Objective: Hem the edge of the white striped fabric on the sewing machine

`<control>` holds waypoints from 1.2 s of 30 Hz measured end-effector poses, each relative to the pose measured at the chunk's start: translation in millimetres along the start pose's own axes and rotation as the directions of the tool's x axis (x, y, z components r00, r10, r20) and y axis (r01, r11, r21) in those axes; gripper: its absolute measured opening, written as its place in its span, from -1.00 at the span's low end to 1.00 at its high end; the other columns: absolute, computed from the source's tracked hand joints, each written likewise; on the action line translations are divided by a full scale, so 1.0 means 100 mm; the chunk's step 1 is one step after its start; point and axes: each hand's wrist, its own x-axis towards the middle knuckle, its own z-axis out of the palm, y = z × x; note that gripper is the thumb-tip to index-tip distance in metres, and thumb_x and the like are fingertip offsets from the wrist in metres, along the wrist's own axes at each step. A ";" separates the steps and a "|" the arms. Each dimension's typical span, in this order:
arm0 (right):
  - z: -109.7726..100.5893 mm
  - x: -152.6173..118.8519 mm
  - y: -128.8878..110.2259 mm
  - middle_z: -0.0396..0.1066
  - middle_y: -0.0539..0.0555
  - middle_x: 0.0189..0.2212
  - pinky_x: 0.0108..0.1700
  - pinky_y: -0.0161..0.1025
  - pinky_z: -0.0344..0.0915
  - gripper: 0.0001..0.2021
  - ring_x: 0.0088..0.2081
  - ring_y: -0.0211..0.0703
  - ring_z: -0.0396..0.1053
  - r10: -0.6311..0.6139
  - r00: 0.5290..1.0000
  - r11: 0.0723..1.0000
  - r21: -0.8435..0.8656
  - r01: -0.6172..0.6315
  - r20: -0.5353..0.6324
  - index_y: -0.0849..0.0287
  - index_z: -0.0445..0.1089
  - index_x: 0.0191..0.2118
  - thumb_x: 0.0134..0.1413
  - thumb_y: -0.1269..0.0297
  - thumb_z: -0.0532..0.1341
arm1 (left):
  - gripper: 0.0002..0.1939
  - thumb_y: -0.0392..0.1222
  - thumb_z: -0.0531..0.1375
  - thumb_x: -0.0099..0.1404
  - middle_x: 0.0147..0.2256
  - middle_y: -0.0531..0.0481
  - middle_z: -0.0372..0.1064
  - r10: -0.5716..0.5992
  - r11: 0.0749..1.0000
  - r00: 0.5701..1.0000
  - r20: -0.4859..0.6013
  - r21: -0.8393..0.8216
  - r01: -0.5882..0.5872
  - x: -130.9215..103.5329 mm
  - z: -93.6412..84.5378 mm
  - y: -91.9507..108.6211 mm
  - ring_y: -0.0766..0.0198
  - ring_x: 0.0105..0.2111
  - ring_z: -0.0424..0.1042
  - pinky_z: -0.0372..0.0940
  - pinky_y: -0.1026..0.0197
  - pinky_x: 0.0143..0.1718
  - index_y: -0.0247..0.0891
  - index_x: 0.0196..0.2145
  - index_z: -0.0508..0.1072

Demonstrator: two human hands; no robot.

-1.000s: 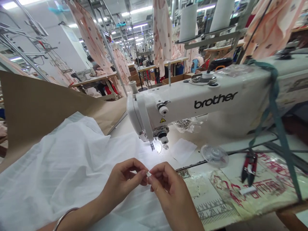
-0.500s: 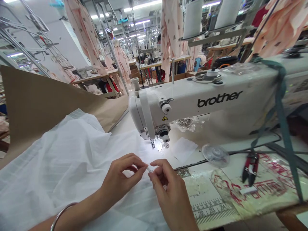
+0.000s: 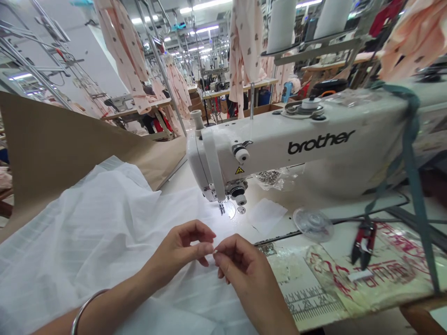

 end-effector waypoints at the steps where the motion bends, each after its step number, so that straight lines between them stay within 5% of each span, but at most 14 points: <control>1: 0.00 -0.01 -0.01 0.25 -0.05 -0.53 -0.45 -0.37 0.12 -0.82 -0.48 -0.33 0.21 0.000 1.000 1.000 0.017 0.000 -0.004 0.17 0.33 -0.38 0.05 0.15 0.21 | -0.74 -0.12 0.27 0.15 -0.33 -0.04 0.38 -0.023 0.999 0.999 0.035 -0.042 0.025 0.00 0.00 0.01 0.25 -0.30 0.39 0.41 0.24 -0.39 -0.32 -0.23 0.44; 6: -0.01 -0.06 -0.09 0.24 -0.05 -0.55 -0.48 -0.36 0.07 -0.80 -0.52 -0.33 0.15 0.001 1.000 0.999 -0.044 -0.002 -0.012 0.16 0.34 -0.44 0.01 0.13 0.22 | -0.70 -0.17 0.30 0.12 -0.34 -0.10 0.44 -0.141 0.977 0.964 0.225 -0.127 0.172 0.00 0.00 0.02 0.27 -0.32 0.44 0.39 0.24 -0.30 -0.39 -0.21 0.48; 18: -0.09 -0.06 -0.09 0.21 -0.04 -0.54 -0.41 -0.33 0.10 -0.80 -0.46 -0.27 0.17 -0.047 0.993 0.946 -0.314 0.077 0.104 0.12 0.34 -0.39 0.14 0.15 0.09 | -0.72 -0.21 0.40 -0.06 -0.49 0.02 0.44 -0.289 0.942 0.934 0.208 -0.112 0.316 0.02 -0.11 -0.03 0.40 -0.56 0.41 0.36 0.33 -0.48 -0.36 -0.38 0.50; 23: -0.05 -0.07 -0.14 0.27 -0.03 -0.51 -0.45 -0.35 0.08 -0.83 -0.46 -0.29 0.21 -0.067 0.995 0.964 -0.253 0.085 0.078 0.14 0.31 -0.39 0.16 0.19 0.10 | -0.75 -0.16 0.37 -0.03 -0.49 0.01 0.44 -0.306 0.950 0.938 0.161 -0.009 0.312 0.01 -0.08 0.03 0.41 -0.57 0.40 0.34 0.34 -0.46 -0.37 -0.42 0.49; 29: -0.09 -0.09 -0.12 0.33 0.00 -0.41 -0.47 -0.34 0.11 -0.74 -0.42 -0.26 0.28 -0.023 1.000 0.990 -0.135 0.025 0.013 0.12 0.23 -0.10 0.16 0.10 0.09 | -0.78 -0.15 0.32 0.06 -0.46 -0.02 0.42 -0.257 0.965 0.954 0.156 -0.019 0.263 0.01 -0.05 0.06 0.30 -0.39 0.43 0.38 0.29 -0.39 -0.37 -0.43 0.42; 36: -0.13 -0.06 -0.17 0.36 -0.01 -0.46 -0.47 -0.36 0.11 -0.75 -0.48 -0.31 0.25 0.036 0.998 0.970 -0.242 -0.021 0.059 0.17 0.34 -0.36 0.11 0.08 0.14 | -0.79 -0.18 0.33 0.08 -0.51 -0.01 0.42 -0.192 0.981 0.975 0.109 -0.008 0.194 0.01 -0.03 0.01 0.32 -0.44 0.45 0.38 0.27 -0.35 -0.38 -0.41 0.43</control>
